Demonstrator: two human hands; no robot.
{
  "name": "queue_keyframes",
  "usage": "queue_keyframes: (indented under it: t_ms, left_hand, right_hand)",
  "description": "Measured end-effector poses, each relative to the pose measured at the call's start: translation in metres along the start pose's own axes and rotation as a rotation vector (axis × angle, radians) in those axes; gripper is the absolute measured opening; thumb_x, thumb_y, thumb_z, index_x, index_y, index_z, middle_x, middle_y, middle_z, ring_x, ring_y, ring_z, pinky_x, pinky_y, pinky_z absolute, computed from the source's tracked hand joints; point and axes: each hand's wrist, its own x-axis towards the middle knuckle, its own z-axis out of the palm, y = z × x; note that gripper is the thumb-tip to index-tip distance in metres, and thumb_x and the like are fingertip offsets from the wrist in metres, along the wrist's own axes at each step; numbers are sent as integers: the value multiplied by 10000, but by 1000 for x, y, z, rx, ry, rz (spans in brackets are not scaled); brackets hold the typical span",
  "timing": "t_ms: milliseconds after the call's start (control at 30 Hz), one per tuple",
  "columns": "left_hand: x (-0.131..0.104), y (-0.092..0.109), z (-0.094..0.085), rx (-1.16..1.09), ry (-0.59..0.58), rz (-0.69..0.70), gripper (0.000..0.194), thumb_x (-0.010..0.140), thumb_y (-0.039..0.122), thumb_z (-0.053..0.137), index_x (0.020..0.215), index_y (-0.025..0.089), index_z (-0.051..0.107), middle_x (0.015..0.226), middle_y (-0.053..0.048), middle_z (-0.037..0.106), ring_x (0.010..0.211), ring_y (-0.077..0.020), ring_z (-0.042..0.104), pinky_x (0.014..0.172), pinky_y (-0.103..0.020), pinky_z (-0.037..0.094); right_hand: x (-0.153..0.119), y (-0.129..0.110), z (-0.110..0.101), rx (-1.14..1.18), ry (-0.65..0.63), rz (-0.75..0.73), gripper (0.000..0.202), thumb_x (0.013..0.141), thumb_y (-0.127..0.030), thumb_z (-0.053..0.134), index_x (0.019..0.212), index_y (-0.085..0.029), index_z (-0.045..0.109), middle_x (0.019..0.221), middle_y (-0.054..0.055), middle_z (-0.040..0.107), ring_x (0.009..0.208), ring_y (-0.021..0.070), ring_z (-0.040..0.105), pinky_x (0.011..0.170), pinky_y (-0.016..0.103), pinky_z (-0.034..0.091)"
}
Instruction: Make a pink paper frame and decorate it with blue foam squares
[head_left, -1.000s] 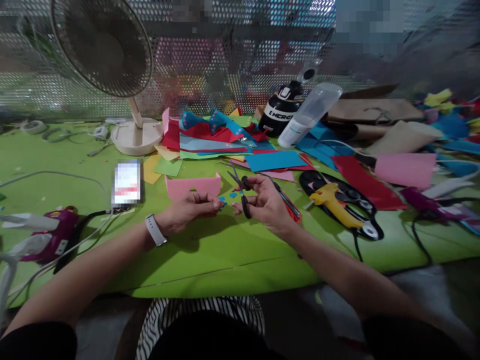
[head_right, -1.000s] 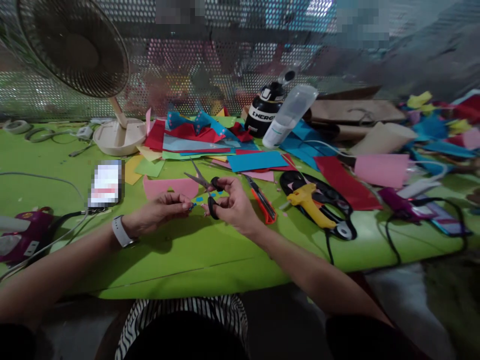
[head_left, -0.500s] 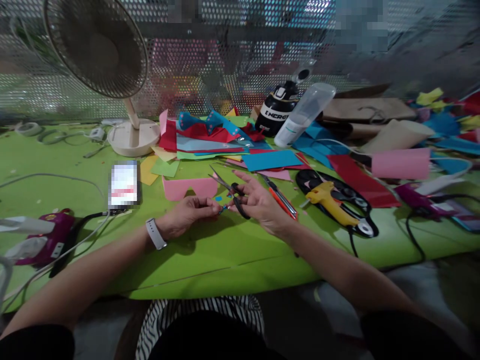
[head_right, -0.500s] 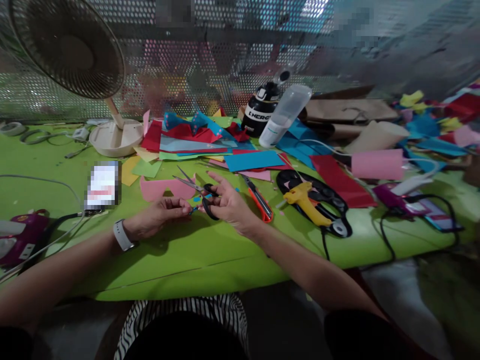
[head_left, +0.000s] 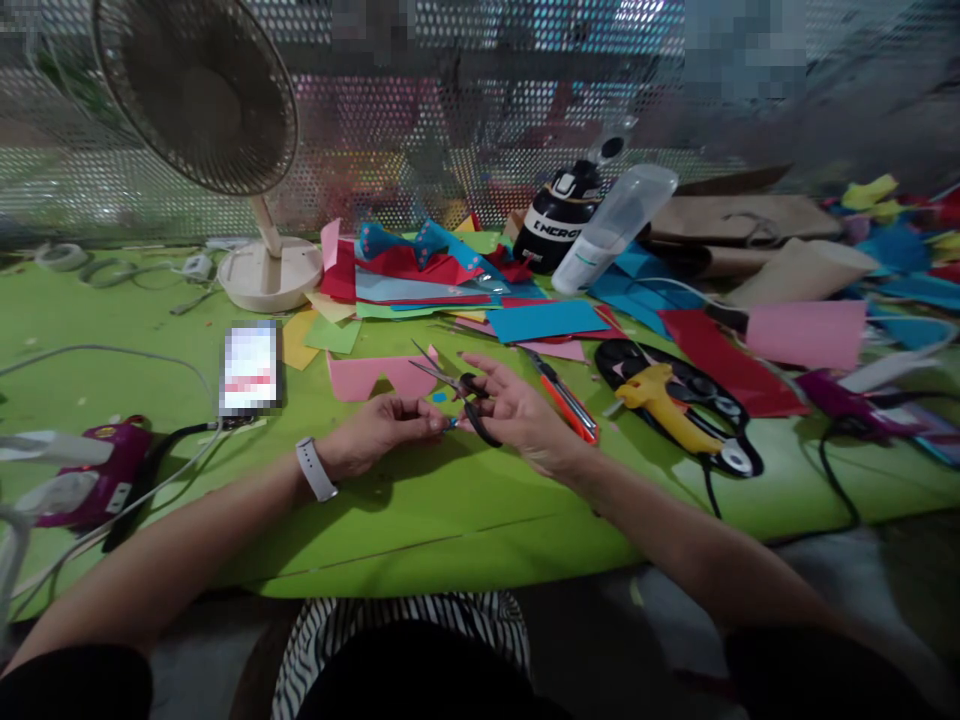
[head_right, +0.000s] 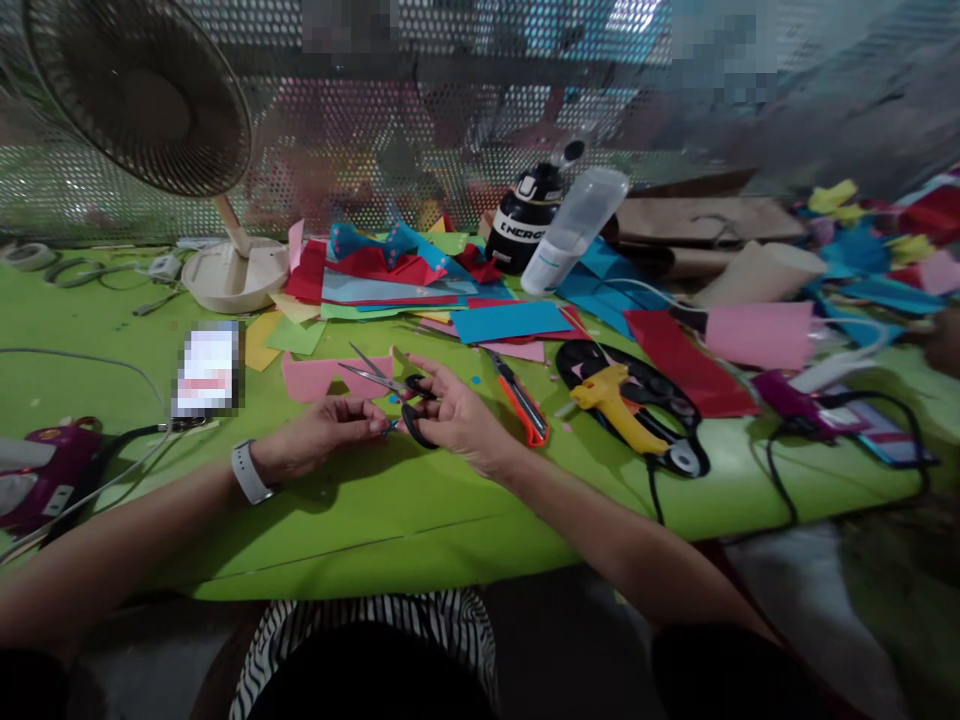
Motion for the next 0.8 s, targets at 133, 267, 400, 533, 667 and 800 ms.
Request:
queue_keyframes:
  t_ms: [133, 267, 400, 533, 667, 800]
  left_hand:
    - [0, 0, 0, 7, 0, -10, 246, 681, 320, 819, 778, 131, 695, 796, -16, 672, 745, -94, 576, 795, -254, 439]
    - [0, 0, 0, 18, -21, -5, 244, 683, 320, 815, 778, 130, 695, 781, -12, 666, 733, -90, 566, 775, -242, 432]
    - [0, 0, 1, 30, -32, 3, 199, 710, 303, 792, 772, 140, 697, 764, -1, 658, 713, -81, 552, 757, -234, 424]
    - [-1, 3, 2, 74, -26, 16, 206, 729, 328, 768, 781, 146, 686, 784, -10, 656, 718, -92, 556, 758, -256, 430]
    - [-4, 6, 6, 192, -14, 74, 291, 672, 329, 811, 821, 141, 646, 814, -17, 638, 755, -117, 574, 768, -289, 444]
    - [-5, 2, 8, 253, -18, 157, 297, 678, 306, 801, 825, 136, 607, 786, -9, 619, 714, -109, 564, 713, -279, 453]
  right_hand:
    - [0, 0, 0, -9, -7, -5, 801, 570, -151, 837, 1288, -280, 505, 1124, 34, 531, 827, 92, 585, 789, 249, 563]
    - [0, 2, 0, -18, -8, 1, 788, 575, -149, 830, 1281, -280, 507, 1122, 33, 538, 826, 93, 591, 780, 242, 560]
    - [0, 5, 0, -22, -8, 6, 755, 571, -148, 832, 1251, -262, 524, 1138, 39, 529, 842, 91, 598, 778, 220, 556]
    - [0, 4, 0, -30, -5, 1, 743, 581, -156, 826, 1252, -260, 526, 1134, 44, 525, 812, 88, 600, 761, 231, 566]
    - [-1, 3, 0, -47, -4, -8, 736, 611, -181, 814, 1276, -267, 510, 1147, 50, 519, 800, 95, 606, 742, 242, 566]
    - [-1, 5, -1, -54, -2, -25, 740, 619, -182, 810, 1285, -259, 499, 1130, 47, 524, 825, 99, 607, 740, 225, 553]
